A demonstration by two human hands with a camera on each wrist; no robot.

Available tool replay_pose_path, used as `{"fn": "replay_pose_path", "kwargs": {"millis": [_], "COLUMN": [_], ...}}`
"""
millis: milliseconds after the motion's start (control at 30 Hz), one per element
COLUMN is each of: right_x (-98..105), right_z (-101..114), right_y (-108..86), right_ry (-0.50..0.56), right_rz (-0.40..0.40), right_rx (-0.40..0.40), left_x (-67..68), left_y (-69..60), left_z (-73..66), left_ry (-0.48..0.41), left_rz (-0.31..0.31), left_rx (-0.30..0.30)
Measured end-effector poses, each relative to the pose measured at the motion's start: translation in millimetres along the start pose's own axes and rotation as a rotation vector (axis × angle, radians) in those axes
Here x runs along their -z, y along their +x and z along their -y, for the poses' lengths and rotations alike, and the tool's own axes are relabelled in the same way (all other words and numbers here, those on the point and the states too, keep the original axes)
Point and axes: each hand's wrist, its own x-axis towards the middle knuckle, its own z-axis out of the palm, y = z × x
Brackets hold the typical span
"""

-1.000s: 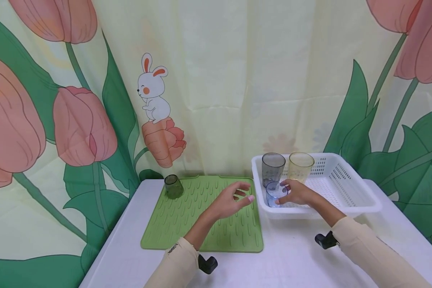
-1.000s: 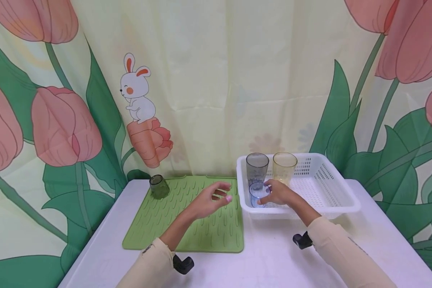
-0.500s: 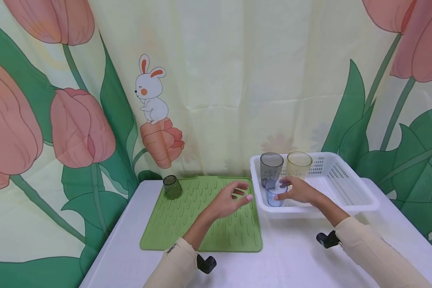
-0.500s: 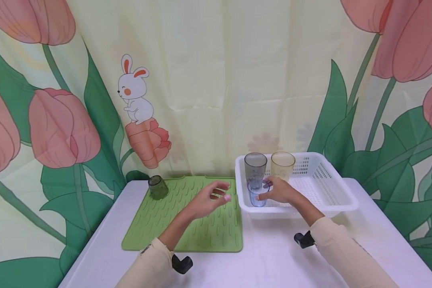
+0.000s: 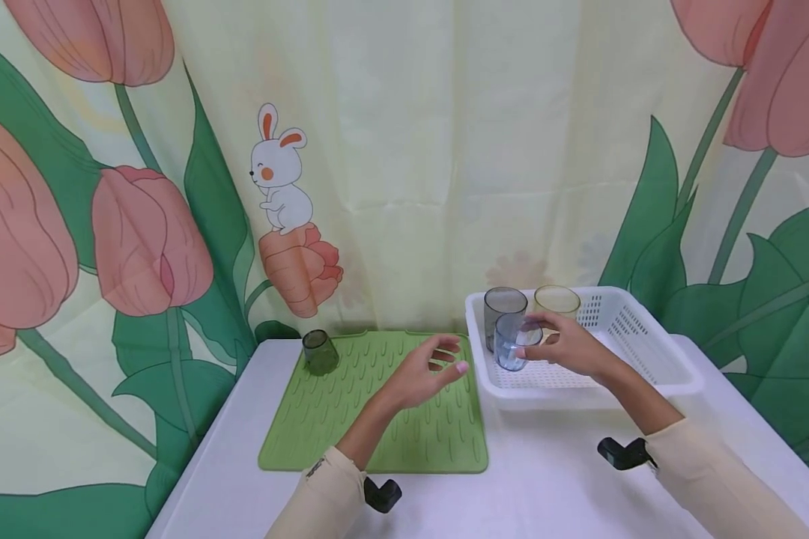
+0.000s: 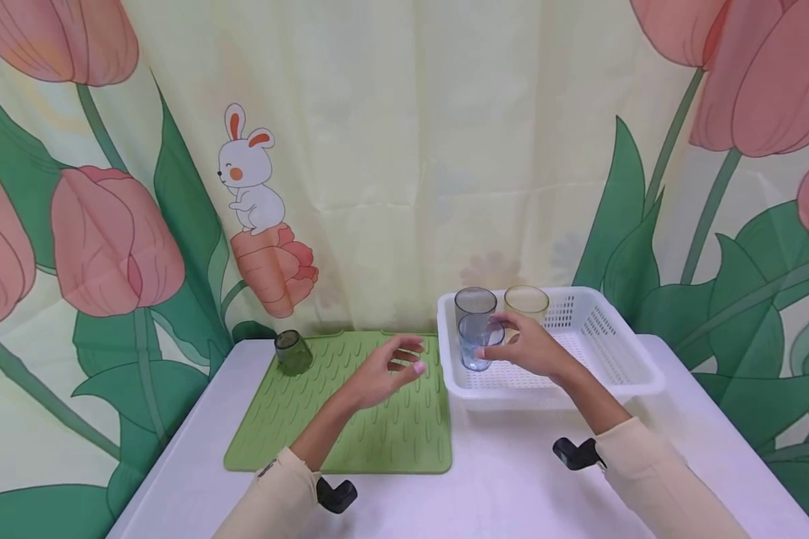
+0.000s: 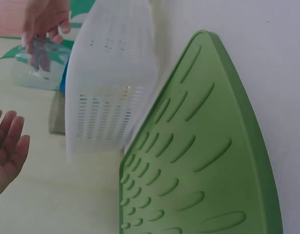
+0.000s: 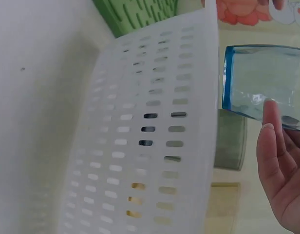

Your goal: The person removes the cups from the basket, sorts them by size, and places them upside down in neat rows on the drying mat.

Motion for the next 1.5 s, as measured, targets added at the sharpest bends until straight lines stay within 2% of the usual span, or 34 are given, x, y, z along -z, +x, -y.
{"fn": "replay_pose_path", "kwargs": {"millis": [133, 500, 667, 800, 1033, 1233, 1500], "right_x": [-4, -16, -24, -31, -41, -48, -51], "right_z": [11, 35, 44, 50, 52, 50, 51], "right_y": [-7.7, -25.7, -34.3, -40.9, -45.8, -46.1, -45.9], "right_ry": [0.020, 0.058, 0.058, 0.054, 0.111, 0.151, 0.141], "right_rz": [0.007, 0.028, 0.057, 0.075, 0.108, 0.140, 0.147], "right_rx": [0.017, 0.072, 0.105, 0.125, 0.184, 0.186, 0.202], "left_x": [0.3, 4.6, 5.4, 4.5, 4.3, 4.4, 5.8], "left_y": [-1.9, -4.8, -6.3, -8.3, -9.8, -11.8, -15.3], "left_z": [-1.9, -7.7, -13.2, -18.4, -23.5, -26.7, -27.3], "left_ry": [0.006, -0.003, 0.024, 0.033, 0.048, 0.053, 0.068], "left_rz": [0.000, 0.022, 0.078, 0.136, 0.208, 0.224, 0.241], "left_rx": [-0.001, -0.051, -0.095, -0.103, -0.143, -0.135, -0.125]}}
